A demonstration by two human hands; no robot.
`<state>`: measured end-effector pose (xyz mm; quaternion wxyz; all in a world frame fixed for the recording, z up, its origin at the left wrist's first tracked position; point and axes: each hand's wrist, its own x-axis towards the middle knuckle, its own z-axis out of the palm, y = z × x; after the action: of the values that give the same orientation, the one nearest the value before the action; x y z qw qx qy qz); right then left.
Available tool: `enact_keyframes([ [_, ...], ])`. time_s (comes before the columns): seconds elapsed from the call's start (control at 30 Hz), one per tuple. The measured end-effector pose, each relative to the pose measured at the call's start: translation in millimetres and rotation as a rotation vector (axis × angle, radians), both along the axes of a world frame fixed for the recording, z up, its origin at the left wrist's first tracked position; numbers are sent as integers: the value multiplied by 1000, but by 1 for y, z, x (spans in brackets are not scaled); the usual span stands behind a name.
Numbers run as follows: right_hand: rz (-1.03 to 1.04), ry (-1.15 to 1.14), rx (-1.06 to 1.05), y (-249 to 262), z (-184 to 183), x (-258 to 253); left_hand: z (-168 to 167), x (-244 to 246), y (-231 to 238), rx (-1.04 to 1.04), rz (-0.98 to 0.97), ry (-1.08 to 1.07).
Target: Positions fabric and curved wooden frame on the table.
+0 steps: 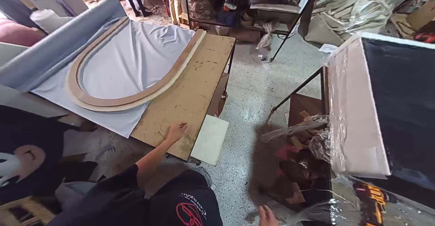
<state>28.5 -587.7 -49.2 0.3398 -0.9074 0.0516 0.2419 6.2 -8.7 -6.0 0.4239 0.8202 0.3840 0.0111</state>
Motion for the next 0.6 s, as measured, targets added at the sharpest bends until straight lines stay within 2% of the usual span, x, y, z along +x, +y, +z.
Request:
enact_keyframes([
  [0.1, 263, 92, 77, 67, -7, 42, -25, 12, -14, 177, 43, -19],
  [0.2, 558, 215, 153, 127, -6, 80, -61, 17, -22, 498, 39, -14],
  [0.27, 696, 287, 188, 155, -7, 112, -68, 25, -24, 618, 34, 30],
  [0.33, 756, 307, 160, 172, -14, 146, -72, 27, -22, 620, 39, 48],
  [0.4, 831, 276, 68, 184, -18, 193, -61, 36, -20, 562, 48, 66],
  [0.5, 1021, 295, -132, 186, 0, 260, -21, 35, -28, 279, 40, 288],
  [0.53, 1067, 273, -164, 192, 7, 289, -23, 35, -26, 292, 45, 270],
  [0.6, 1123, 180, -174, 204, 17, 347, -57, 29, -25, 482, 94, 129],
])
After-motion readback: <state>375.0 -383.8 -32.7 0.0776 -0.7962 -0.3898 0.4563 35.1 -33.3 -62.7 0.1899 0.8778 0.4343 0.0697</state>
